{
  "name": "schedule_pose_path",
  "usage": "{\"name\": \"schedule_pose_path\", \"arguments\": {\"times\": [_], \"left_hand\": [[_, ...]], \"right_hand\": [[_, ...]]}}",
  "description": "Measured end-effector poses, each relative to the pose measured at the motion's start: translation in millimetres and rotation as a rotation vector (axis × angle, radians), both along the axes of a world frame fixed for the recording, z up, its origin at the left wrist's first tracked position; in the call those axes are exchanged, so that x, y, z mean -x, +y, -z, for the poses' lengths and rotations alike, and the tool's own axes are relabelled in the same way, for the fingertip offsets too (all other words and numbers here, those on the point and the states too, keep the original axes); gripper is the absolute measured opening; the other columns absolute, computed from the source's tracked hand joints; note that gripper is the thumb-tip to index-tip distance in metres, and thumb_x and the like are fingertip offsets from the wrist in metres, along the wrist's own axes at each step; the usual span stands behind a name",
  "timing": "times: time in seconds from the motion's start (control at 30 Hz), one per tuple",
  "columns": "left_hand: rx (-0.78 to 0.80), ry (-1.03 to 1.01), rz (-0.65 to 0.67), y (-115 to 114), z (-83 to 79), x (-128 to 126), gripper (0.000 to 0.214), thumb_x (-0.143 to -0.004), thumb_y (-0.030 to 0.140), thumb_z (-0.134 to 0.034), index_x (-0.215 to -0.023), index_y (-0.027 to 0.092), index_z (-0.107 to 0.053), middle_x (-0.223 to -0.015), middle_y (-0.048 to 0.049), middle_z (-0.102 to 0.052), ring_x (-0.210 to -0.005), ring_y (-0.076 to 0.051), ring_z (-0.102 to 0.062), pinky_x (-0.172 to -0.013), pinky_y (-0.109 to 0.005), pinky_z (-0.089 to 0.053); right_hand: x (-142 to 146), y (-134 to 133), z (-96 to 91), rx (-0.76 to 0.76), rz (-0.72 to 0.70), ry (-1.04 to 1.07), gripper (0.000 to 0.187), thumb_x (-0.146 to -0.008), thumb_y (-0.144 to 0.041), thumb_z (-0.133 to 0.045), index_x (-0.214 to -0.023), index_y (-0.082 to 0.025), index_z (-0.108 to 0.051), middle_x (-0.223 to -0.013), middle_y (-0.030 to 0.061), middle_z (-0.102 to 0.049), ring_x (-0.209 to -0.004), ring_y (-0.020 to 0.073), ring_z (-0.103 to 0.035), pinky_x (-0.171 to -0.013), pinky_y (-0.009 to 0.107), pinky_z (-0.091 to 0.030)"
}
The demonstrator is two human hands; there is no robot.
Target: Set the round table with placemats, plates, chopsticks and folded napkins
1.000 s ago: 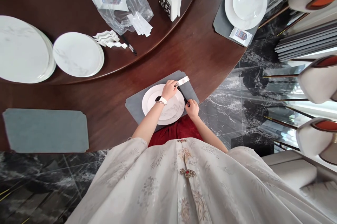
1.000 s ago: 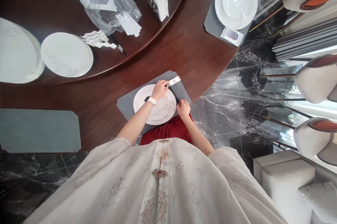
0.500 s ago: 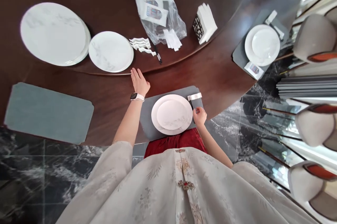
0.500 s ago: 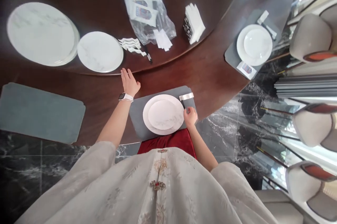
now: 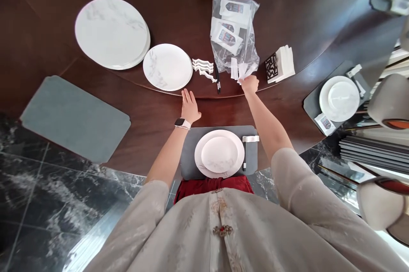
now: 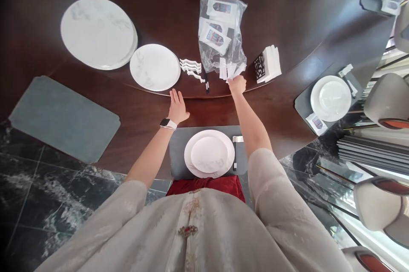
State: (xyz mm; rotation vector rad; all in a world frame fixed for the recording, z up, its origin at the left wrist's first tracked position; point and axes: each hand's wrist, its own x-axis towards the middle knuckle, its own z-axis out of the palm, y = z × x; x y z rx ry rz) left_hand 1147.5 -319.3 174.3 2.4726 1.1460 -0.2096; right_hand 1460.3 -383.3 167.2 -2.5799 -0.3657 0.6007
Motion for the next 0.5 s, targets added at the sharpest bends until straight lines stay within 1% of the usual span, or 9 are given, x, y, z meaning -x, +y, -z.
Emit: {"name": "schedule_pose_path", "arguments": {"times": [0.03, 0.13, 0.2, 0.27, 0.3, 0.33, 0.37, 0.43, 0.5], "left_hand": [[0.010, -0.003, -0.001, 2.3, -0.2, 2.0, 0.119, -0.070, 0.039, -0.077, -0.157, -0.007, -0.011, -0.165, -0.0321, 0.002, -0.154, -0.047, 0.008, -0.125, -0.059, -0.009], [0.024, 0.011, 0.005, 9.7, -0.6, 7.4, 0.121, -0.069, 0.041, -0.078, -0.157, -0.009, -0.010, -0.164, -0.0336, 0.002, -0.153, -0.048, 0.008, -0.125, -0.059, -0.007], [0.011, 0.033, 0.021, 14.9, -0.4, 11.4, 0.121, -0.069, 0.041, -0.077, -0.156, -0.010, -0.010, -0.164, -0.0347, 0.002, -0.153, -0.048, 0.007, -0.125, -0.059, -0.006], [0.002, 0.053, 0.043, 20.1, 0.0, 15.6, 0.121, -0.069, 0.041, -0.077, -0.156, -0.011, -0.010, -0.163, -0.0355, 0.002, -0.153, -0.047, 0.007, -0.125, -0.058, -0.006], [0.003, 0.061, 0.052, 22.7, 0.2, 17.6, 0.121, -0.069, 0.041, -0.077, -0.156, -0.011, -0.010, -0.163, -0.0358, 0.002, -0.153, -0.047, 0.007, -0.125, -0.058, -0.006], [0.007, 0.068, 0.056, 25.2, 0.4, 19.3, 0.122, -0.068, 0.042, -0.077, -0.156, -0.011, -0.010, -0.163, -0.0359, 0.003, -0.153, -0.047, 0.007, -0.125, -0.058, -0.006], [0.011, 0.075, 0.056, 27.8, 0.7, 20.7, 0.123, -0.067, 0.043, -0.077, -0.156, -0.010, -0.010, -0.163, -0.0358, 0.003, -0.153, -0.048, 0.007, -0.125, -0.058, -0.007], [0.015, 0.090, 0.050, 32.9, 1.4, 22.6, 0.126, -0.066, 0.045, -0.078, -0.156, -0.009, -0.009, -0.164, -0.0353, 0.003, -0.153, -0.048, 0.008, -0.124, -0.059, -0.006], [0.010, 0.114, 0.049, 37.8, 2.1, 23.4, 0.127, -0.066, 0.048, -0.077, -0.157, -0.007, -0.008, -0.164, -0.0342, 0.003, -0.153, -0.049, 0.007, -0.123, -0.062, -0.006]], "right_hand": [[2.6, -6.0, -2.4, -0.043, -0.004, 0.010, 0.009, -0.082, -0.021, -0.067, -0.083, -0.012, -0.065, -0.082, 0.0110, -0.066, -0.094, 0.0285, -0.070, -0.088, 0.047, -0.057], [18.9, -32.7, -9.5, -0.259, 0.012, 0.086, 0.015, -0.087, -0.025, -0.061, -0.079, -0.013, -0.065, -0.067, 0.0044, -0.063, -0.078, 0.0221, -0.073, -0.078, 0.037, -0.061], [38.0, -66.8, -12.4, -0.445, 0.093, 0.204, 0.017, -0.086, -0.029, -0.062, -0.082, -0.013, -0.067, -0.066, 0.0018, -0.064, -0.069, 0.0181, -0.072, -0.073, 0.033, -0.062], [65.3, -120.7, -12.4, -0.629, 0.222, 0.340, 0.019, -0.081, -0.033, -0.068, -0.085, -0.014, -0.068, -0.070, 0.0011, -0.068, -0.069, 0.0167, -0.072, -0.073, 0.032, -0.063], [82.3, -154.4, -11.2, -0.701, 0.293, 0.396, 0.021, -0.078, -0.034, -0.072, -0.084, -0.015, -0.068, -0.072, 0.0011, -0.069, -0.071, 0.0169, -0.073, -0.075, 0.033, -0.064], [101.6, -191.0, -9.2, -0.736, 0.374, 0.432, 0.022, -0.074, -0.035, -0.075, -0.081, -0.016, -0.068, -0.072, 0.0006, -0.069, -0.071, 0.0172, -0.073, -0.076, 0.033, -0.064], [122.8, -228.7, -6.8, -0.740, 0.470, 0.427, 0.023, -0.070, -0.036, -0.077, -0.078, -0.017, -0.068, -0.070, -0.0003, -0.068, -0.068, 0.0171, -0.072, -0.074, 0.032, -0.064], [168.1, -299.7, -1.4, -0.666, 0.653, 0.379, 0.023, -0.067, -0.037, -0.078, -0.074, -0.019, -0.067, -0.065, -0.0016, -0.067, -0.061, 0.0168, -0.070, -0.065, 0.031, -0.063], [210.4, -354.0, 4.2, -0.552, 0.809, 0.326, 0.020, -0.065, -0.036, -0.076, -0.073, -0.021, -0.065, -0.060, -0.0024, -0.065, -0.053, 0.0169, -0.066, -0.052, 0.030, -0.059]]}}
